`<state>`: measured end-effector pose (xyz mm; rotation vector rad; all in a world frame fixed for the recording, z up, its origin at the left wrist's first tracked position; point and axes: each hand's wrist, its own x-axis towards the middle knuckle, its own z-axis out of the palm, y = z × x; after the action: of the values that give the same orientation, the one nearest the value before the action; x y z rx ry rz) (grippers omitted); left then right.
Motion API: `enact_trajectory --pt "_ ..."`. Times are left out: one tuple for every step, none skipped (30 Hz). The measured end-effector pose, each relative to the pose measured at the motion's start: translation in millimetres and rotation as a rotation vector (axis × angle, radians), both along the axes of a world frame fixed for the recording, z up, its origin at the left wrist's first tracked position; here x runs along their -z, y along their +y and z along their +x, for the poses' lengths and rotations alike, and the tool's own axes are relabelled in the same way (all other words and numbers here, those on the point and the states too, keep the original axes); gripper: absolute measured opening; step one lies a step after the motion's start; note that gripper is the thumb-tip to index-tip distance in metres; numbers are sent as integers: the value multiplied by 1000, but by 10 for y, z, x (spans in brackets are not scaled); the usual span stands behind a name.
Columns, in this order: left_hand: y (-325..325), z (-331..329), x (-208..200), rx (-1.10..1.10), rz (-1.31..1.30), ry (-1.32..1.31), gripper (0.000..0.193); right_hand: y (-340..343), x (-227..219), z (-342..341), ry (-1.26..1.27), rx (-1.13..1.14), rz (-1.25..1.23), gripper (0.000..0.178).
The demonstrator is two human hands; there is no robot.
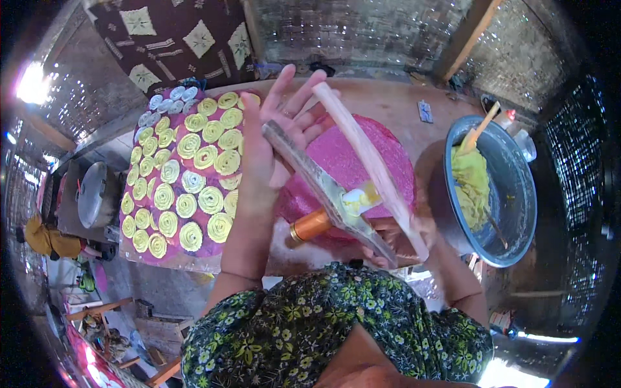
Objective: The person uses a piping bag to squeeze yellow dough onto a pink mat, forming spiral shapes. They repeatedly scoop dough from a metal bowl into the bag and pipe it onto the mat, arranging the spirals in rows.
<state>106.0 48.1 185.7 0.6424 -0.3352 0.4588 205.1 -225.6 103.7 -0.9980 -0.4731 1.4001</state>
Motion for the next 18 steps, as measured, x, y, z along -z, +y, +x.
enact_trajectory --pt "-49 58 -9 124 -73 -28 81 0 7 -18 41 -31 -19 65" --pt "-67 114 32 144 -100 15 82 -24 9 -3 70 -57 -39 64" --pt "-20 159 113 180 -123 56 82 -63 21 12 98 -80 -56 63" --pt "19 230 199 228 -144 94 83 -85 53 27 126 -108 -82 63" --pt "0 262 313 226 -197 81 81 -130 93 34 151 -126 -98 62" --pt "-2 196 439 214 -253 67 78 -126 163 41 170 -172 -115 62" --pt "-13 159 566 227 -243 50 74 -143 314 41 185 -195 -114 62" --pt "-39 87 650 196 -200 47 70 -174 489 21 189 -211 -111 62" --pt "-100 42 700 195 -131 78 65 -292 756 12 187 -197 -64 62" --pt "-145 35 750 181 -63 100 61 -360 1083 -15 180 -195 -20 62" --pt "-240 52 684 221 47 73 58 -336 1394 -12 168 -221 34 62" --pt "-407 16 569 242 161 45 55 -289 1645 -25 154 -265 93 62" --pt "-519 -32 546 250 259 14 53 -257 1794 -90 120 -253 123 61" --pt "-607 -37 521 286 305 23 52 -239 1937 -169 84 -230 159 61" --pt "-675 -71 529 306 343 32 50 -266 2010 -285 32 -152 174 61" --pt "-709 -85 524 324 384 45 49 -282 2067 -310 41 -115 178 63" --pt "-711 -132 548 306 368 77 49 -309 2054 -370 52 -84 175 66" --pt "-718 -135 567 303 361 81 50 -328 2030 -379 123 -94 161 72"
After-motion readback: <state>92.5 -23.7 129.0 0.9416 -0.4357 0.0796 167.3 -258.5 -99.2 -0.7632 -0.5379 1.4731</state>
